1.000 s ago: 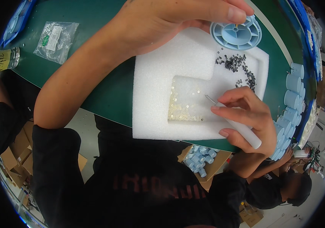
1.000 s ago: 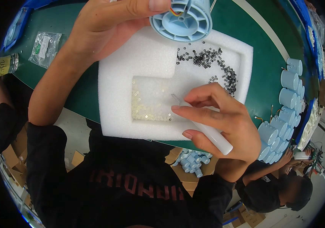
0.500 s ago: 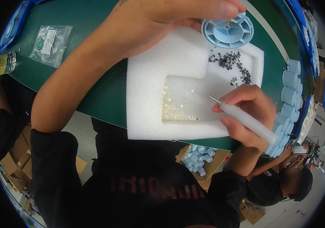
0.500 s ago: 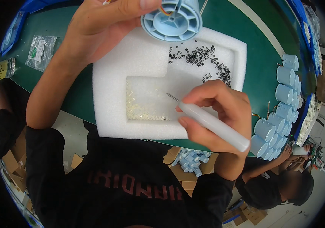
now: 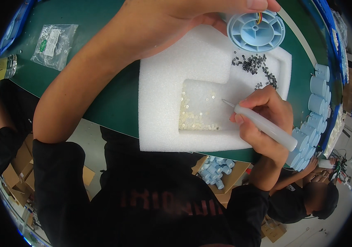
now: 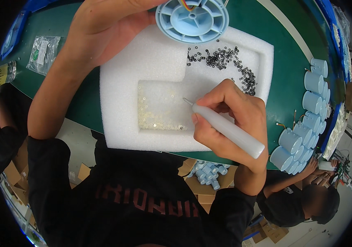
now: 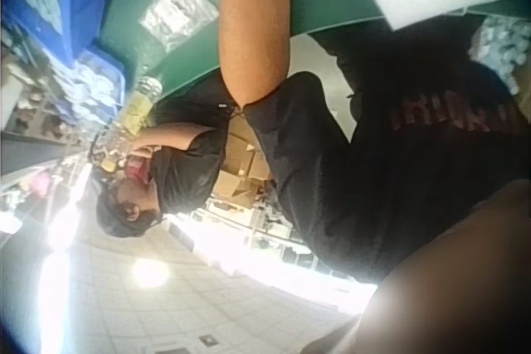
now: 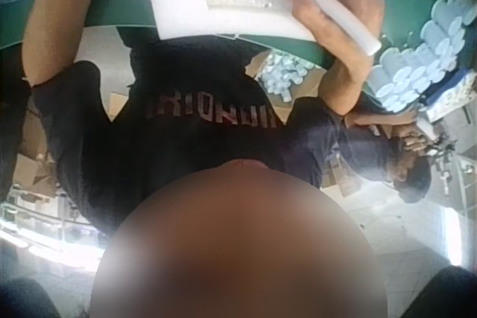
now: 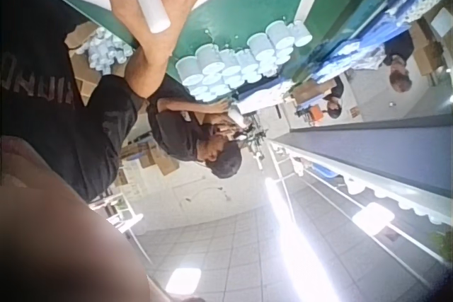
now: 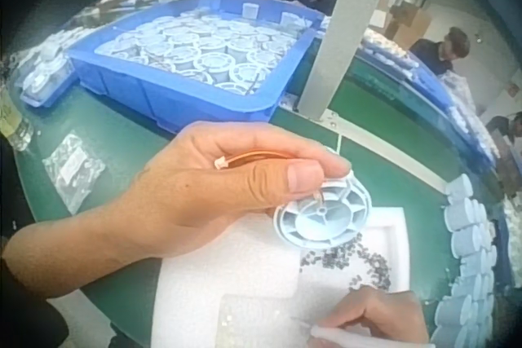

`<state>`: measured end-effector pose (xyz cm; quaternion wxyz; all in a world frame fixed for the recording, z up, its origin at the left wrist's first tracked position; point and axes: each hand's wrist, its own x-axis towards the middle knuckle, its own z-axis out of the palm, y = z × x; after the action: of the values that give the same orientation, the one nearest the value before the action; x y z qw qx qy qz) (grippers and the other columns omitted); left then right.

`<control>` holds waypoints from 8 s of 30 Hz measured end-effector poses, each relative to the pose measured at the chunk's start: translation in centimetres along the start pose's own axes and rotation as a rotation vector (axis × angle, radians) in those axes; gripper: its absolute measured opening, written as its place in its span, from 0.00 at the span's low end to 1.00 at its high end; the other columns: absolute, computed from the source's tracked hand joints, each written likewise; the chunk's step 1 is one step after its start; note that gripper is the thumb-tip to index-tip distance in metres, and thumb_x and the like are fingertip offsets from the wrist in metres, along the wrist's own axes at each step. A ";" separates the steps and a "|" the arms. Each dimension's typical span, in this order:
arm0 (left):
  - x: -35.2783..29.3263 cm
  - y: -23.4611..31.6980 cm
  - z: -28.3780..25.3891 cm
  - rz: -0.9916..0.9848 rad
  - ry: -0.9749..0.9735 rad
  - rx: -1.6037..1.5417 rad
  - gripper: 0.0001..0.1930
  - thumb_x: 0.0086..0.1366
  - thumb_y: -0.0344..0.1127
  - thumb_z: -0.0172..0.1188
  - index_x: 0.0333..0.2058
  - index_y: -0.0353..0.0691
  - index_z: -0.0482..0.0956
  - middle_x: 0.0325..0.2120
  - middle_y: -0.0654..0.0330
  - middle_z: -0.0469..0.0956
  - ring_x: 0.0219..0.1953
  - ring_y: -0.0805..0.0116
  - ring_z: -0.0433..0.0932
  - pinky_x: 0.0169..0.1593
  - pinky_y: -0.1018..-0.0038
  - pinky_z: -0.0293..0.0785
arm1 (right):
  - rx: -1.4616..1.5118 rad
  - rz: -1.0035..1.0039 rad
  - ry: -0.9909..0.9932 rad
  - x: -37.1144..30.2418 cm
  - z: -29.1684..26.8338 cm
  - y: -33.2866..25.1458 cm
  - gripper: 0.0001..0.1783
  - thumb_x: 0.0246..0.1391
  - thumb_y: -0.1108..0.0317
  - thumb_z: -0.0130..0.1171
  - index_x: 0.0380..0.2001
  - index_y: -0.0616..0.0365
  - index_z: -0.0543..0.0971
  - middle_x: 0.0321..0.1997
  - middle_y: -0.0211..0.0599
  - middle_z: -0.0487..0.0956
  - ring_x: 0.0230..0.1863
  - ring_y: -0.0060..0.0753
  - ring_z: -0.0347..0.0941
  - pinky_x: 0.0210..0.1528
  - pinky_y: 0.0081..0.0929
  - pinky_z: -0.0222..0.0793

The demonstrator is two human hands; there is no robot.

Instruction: Assembling small electronic components by placing internal parts and screws into cylindrical plastic housings at a factory workstation.

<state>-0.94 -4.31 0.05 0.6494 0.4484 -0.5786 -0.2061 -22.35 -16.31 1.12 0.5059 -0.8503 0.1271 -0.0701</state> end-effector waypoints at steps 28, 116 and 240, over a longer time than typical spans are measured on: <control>-0.1 -0.4 -0.8 -0.020 -0.059 -0.386 0.32 0.63 0.40 0.59 0.59 0.26 0.59 0.48 0.46 0.72 0.51 0.62 0.71 0.52 0.75 0.68 | 0.255 0.189 0.208 1.0 1.0 -0.6 0.11 0.48 0.78 0.62 0.35 0.65 0.72 0.29 0.34 0.79 0.31 0.19 0.75 0.35 0.15 0.71; 0.6 3.1 3.2 0.385 -0.096 0.894 0.43 0.39 0.17 0.64 0.58 0.40 0.59 0.52 0.48 0.69 0.52 0.45 0.70 0.55 0.57 0.68 | -0.341 -0.467 0.512 0.4 0.6 -1.8 0.28 0.33 0.82 0.54 0.44 0.60 0.79 0.17 0.33 0.73 0.15 0.29 0.70 0.19 0.25 0.66; 1.7 0.7 -37.8 -1.078 0.802 1.421 0.29 0.54 0.57 0.61 0.45 0.39 0.77 0.45 0.46 0.77 0.48 0.47 0.76 0.50 0.56 0.71 | 0.112 0.346 0.414 21.8 4.6 -5.9 0.33 0.41 0.50 0.66 0.40 0.70 0.74 0.40 0.59 0.78 0.44 0.57 0.75 0.46 0.40 0.70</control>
<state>34.72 7.74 4.24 0.1953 0.9764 -0.0218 0.0892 0.56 -16.05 3.93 0.5198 -0.7542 0.3672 -0.1617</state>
